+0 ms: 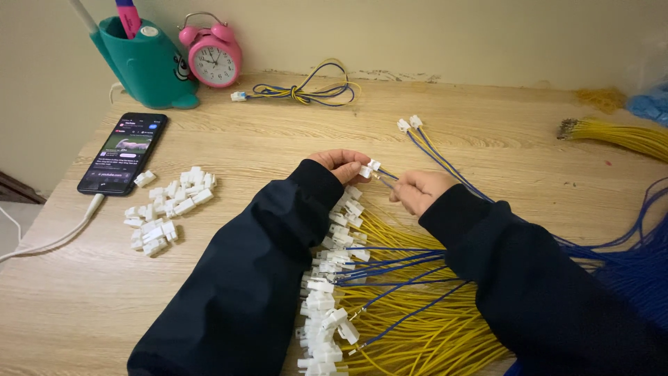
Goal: Assembling wire harnesses by manually inserting thin wires into plastic connectors.
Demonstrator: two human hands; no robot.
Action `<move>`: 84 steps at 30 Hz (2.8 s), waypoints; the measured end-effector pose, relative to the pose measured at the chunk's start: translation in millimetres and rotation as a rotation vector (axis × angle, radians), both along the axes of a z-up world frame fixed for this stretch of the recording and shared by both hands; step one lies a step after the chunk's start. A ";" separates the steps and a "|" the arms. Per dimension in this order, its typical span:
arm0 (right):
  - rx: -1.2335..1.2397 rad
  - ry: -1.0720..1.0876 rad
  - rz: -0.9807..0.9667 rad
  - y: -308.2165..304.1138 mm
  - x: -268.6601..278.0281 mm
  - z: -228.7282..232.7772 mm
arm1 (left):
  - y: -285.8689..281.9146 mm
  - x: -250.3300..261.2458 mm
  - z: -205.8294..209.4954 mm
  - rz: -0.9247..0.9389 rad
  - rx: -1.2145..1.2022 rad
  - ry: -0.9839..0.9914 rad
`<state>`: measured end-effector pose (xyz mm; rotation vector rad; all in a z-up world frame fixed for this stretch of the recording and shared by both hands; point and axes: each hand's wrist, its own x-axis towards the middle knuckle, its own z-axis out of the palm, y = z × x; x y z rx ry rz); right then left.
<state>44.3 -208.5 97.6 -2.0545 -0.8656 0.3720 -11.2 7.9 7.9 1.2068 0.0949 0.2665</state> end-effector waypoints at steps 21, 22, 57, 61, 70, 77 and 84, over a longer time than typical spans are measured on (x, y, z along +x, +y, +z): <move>0.021 0.203 -0.005 -2.0 16.3 -34.0 | 0.9 -4.8 3.2 -0.071 -0.130 -0.038; 0.020 0.203 -0.005 -1.4 17.1 -34.4 | 0.5 -6.4 5.1 -0.070 -0.130 -0.038; -0.156 -0.065 -0.039 19.2 6.9 -25.3 | -3.1 -1.8 9.8 -0.008 -0.055 0.071; -0.231 -0.131 -0.017 22.0 10.4 -25.4 | -5.9 -0.3 8.2 -0.005 -0.041 0.065; -0.519 -0.233 0.053 23.4 29.9 -23.9 | 3.9 1.1 4.7 0.141 0.477 0.002; -0.599 -0.350 -0.232 6.1 47.6 -19.6 | -15.6 0.9 6.9 0.087 -0.101 -0.053; -0.351 -0.535 -0.374 -18.6 90.7 -64.2 | -10.4 26.9 -27.3 0.041 -0.309 -0.184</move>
